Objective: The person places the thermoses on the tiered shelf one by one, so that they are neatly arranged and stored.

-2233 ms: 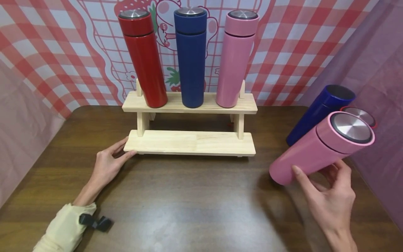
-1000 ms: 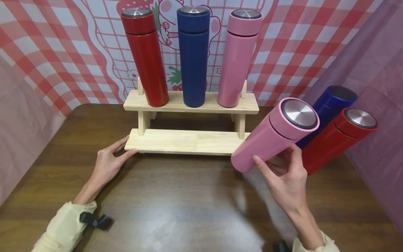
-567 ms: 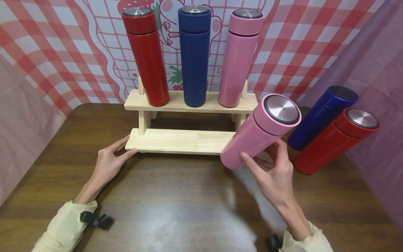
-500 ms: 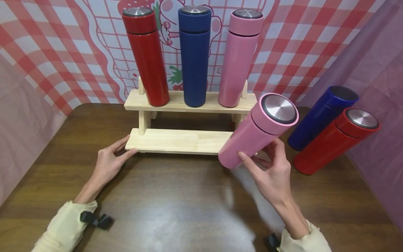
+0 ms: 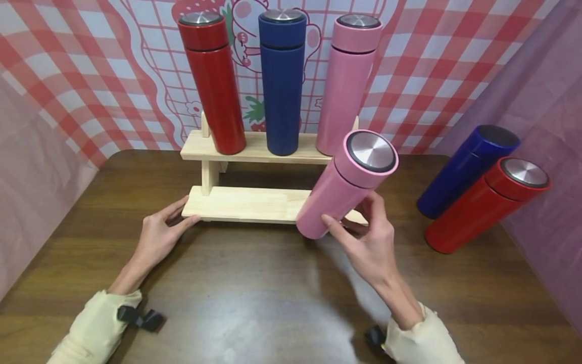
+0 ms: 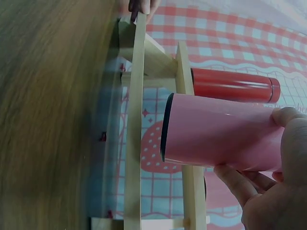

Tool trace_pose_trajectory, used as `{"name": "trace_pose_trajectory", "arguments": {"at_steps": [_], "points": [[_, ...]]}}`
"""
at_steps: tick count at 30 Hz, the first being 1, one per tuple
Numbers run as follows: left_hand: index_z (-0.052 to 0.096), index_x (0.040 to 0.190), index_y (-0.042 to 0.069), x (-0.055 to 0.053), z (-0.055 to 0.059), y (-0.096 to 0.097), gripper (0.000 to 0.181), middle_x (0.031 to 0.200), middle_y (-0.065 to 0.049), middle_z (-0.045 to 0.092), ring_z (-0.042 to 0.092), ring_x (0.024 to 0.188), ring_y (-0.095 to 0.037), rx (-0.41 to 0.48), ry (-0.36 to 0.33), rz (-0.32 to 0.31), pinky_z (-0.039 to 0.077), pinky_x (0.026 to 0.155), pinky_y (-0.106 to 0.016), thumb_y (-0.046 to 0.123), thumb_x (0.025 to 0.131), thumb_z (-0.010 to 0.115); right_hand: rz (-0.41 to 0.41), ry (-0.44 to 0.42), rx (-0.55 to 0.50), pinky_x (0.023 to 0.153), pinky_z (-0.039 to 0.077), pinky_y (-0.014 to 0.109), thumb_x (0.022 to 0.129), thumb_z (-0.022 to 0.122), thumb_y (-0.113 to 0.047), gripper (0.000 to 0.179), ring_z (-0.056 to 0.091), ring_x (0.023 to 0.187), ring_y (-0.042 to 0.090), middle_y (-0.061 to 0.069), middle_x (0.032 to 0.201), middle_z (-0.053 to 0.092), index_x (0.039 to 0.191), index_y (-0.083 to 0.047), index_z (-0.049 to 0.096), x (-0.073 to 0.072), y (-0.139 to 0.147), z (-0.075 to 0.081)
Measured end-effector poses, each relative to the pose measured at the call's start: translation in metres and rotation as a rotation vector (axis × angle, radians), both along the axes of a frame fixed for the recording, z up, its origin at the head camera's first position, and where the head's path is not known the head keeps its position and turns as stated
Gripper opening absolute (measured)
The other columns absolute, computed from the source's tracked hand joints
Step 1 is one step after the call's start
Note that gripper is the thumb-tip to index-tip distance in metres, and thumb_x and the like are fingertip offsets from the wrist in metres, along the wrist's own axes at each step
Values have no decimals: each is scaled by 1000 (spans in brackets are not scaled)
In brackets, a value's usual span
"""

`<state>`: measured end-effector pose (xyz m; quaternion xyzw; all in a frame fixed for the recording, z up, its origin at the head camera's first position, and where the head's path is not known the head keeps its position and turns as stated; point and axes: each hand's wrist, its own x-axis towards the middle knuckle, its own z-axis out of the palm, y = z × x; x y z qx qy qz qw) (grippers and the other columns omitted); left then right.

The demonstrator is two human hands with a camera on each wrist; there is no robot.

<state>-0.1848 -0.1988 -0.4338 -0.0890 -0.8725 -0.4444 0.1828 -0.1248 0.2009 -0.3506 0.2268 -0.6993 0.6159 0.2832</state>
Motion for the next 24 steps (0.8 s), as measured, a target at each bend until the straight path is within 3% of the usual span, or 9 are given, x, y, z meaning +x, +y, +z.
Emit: {"name": "trace_pose_trajectory", "arguments": {"at_steps": [6,15,24], "points": [[62,138,-7,1,1,0,60,125,-22,68,68,114,-32,6,-2,8,55,92,-45,15,87,86,-15,-22,48,76,60,24,76,77,25,66,68,100,19,10,118,66,134,15,46,-7,-12,1],[63,139,-3,1,2,2,59,123,-19,70,68,113,-29,22,-12,-5,54,93,-44,17,88,86,-20,-31,101,75,61,28,75,78,24,67,69,101,19,8,117,66,133,15,46,-14,-28,2],[63,139,-4,1,1,1,60,124,-19,69,68,114,-30,11,-23,9,54,95,-45,19,88,86,36,-36,54,77,61,28,77,76,23,66,68,102,19,8,117,65,134,13,47,-22,-44,-1]]}}
